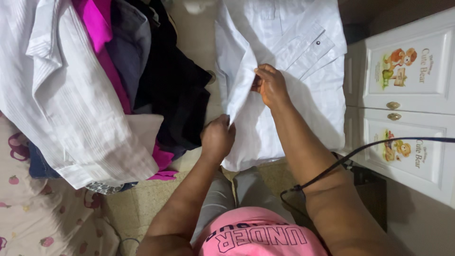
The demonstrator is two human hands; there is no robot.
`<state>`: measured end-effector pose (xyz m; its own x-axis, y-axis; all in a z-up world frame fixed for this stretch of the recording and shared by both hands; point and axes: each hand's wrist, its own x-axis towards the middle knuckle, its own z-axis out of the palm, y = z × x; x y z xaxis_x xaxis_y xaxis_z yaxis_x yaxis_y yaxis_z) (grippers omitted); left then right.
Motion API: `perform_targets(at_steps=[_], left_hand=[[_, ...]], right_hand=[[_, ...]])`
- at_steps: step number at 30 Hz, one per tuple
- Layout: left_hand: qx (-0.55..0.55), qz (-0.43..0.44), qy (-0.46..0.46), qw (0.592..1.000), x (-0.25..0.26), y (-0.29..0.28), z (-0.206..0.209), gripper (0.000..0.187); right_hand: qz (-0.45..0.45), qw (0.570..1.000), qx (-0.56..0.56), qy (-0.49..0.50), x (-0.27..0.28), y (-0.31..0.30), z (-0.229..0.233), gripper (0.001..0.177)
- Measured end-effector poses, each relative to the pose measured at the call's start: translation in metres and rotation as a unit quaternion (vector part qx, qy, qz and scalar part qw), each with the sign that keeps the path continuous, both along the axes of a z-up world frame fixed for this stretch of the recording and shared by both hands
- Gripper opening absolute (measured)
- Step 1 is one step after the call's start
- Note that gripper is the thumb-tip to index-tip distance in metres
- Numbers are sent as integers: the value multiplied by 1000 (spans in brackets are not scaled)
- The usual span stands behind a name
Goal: The person picks up a white shirt from a pile of clothes, holds it up, and then folds it on a surface. They then pick up several socks, rolling some together and folding others before placing them on a shelf. Finally, they return to the white shirt and continue folding it.
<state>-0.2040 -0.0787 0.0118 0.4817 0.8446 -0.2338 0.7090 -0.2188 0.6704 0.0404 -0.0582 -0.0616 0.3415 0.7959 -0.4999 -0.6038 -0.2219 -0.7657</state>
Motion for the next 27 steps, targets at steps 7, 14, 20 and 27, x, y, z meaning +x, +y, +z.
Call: perform_targets(at_steps=[7, 14, 20, 27], left_hand=[[99, 3, -96, 990, 12, 8, 59, 16], [72, 18, -150, 986, 66, 21, 99, 22], [20, -69, -137, 988, 108, 17, 112, 29], [-18, -201, -356, 912, 95, 4, 107, 50]], right_hand=[[81, 996, -31, 0, -10, -28, 28, 31], [46, 993, 79, 73, -8, -63, 74, 54], [12, 986, 112, 127, 9, -87, 117, 64], [-17, 994, -10, 105, 41, -101, 108, 33]])
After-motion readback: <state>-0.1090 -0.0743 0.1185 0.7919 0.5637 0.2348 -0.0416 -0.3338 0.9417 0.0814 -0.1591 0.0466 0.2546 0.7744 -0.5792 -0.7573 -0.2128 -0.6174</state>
